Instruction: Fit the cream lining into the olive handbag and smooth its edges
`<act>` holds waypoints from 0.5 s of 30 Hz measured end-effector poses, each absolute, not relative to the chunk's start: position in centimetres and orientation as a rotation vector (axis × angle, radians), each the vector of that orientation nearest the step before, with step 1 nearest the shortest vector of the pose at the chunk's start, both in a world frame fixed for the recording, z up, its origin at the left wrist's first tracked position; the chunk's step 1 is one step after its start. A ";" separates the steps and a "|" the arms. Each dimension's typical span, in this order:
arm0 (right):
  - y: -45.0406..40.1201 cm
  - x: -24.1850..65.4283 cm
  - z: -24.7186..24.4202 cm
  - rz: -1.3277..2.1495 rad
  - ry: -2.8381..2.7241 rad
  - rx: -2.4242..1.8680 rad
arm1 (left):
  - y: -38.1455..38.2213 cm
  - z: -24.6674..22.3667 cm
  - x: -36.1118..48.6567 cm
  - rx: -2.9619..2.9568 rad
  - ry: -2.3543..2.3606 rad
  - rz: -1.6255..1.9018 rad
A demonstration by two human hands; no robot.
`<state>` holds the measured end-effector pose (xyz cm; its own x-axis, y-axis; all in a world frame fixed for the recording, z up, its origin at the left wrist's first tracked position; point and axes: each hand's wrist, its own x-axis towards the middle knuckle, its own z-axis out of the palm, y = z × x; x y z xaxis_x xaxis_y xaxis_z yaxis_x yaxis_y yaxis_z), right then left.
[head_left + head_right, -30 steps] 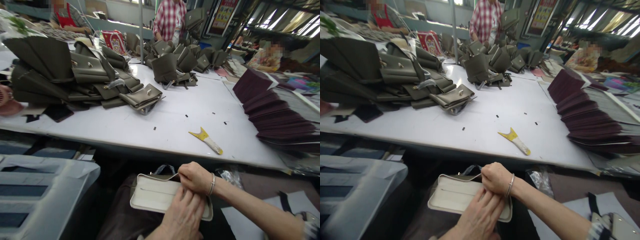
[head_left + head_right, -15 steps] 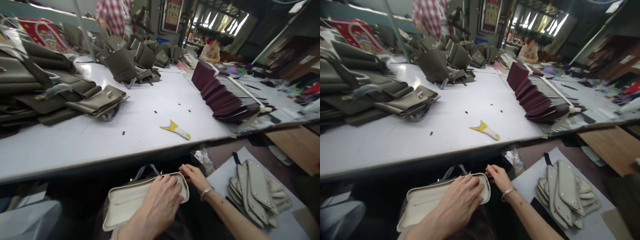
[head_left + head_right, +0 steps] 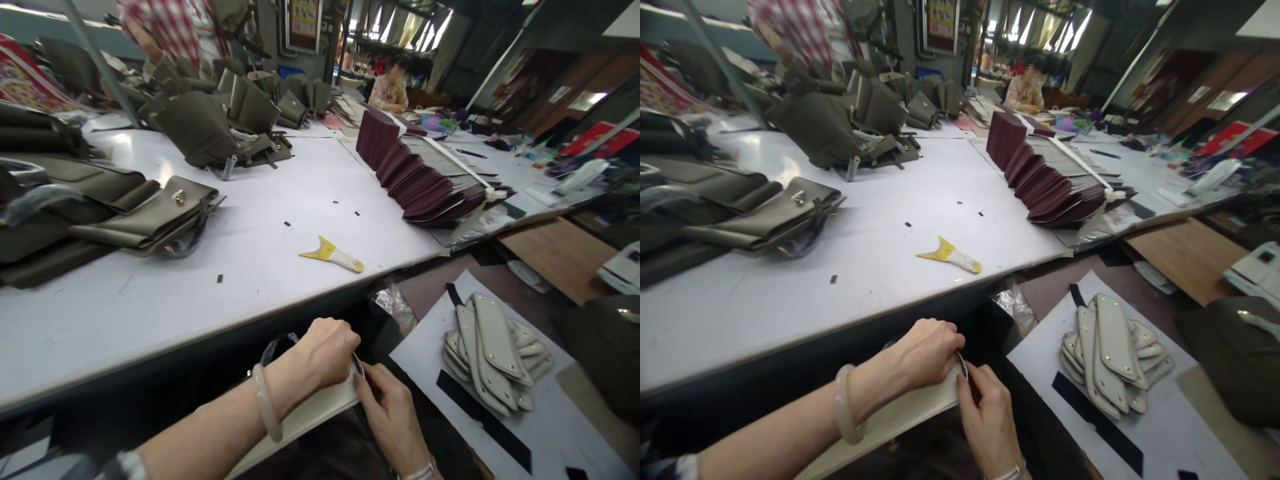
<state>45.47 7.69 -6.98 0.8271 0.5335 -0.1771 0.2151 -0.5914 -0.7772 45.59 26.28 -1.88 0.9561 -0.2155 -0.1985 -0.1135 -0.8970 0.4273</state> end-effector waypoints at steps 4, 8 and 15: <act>8.0 45.3 -7.5 0.457 -0.510 -2.208 | 27.6 -2.9 47.4 2.562 -0.314 -0.399; 8.3 45.2 -7.4 0.424 -0.502 -2.194 | 28.9 -5.0 48.2 2.363 -0.343 -0.490; 8.8 45.0 -7.6 0.405 -0.535 -2.222 | 29.5 -7.1 48.6 2.159 -0.299 -0.547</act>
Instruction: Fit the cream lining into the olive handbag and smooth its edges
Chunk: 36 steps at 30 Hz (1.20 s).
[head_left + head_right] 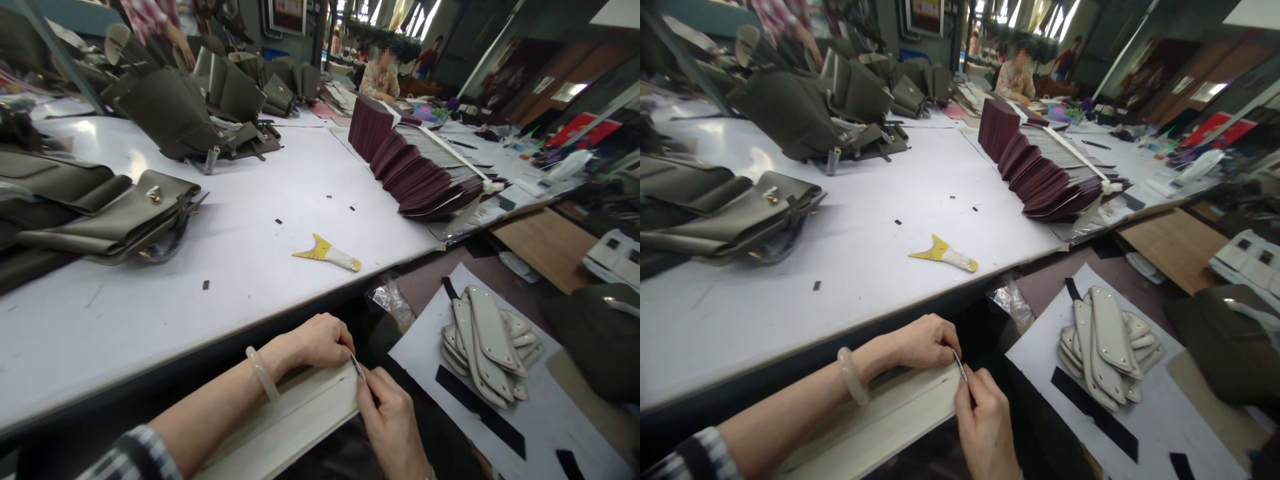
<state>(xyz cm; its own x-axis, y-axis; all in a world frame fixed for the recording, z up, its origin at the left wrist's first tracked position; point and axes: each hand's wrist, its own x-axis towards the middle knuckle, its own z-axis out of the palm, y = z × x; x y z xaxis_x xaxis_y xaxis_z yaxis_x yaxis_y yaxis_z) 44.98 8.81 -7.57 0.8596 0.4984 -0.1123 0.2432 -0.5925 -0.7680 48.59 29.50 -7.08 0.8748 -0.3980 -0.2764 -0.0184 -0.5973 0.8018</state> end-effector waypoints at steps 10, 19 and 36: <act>8.8 44.9 -6.8 0.468 -0.566 -2.275 | 29.7 -7.1 48.5 2.046 -0.264 -0.590; 8.7 47.3 -7.8 1.025 0.045 -1.622 | 29.7 -7.6 48.2 2.045 -0.219 -0.585; 9.5 47.5 -7.0 1.264 0.047 -1.579 | 30.1 -6.7 47.7 2.112 -0.319 -0.582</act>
<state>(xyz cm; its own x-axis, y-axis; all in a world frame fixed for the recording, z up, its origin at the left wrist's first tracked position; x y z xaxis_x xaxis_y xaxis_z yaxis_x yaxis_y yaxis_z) 47.47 9.54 -7.03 0.4384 0.5362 -0.7213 -0.5880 -0.4358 -0.6814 47.72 30.10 -6.73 0.8562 -0.4302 -0.2860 -0.0094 -0.5665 0.8240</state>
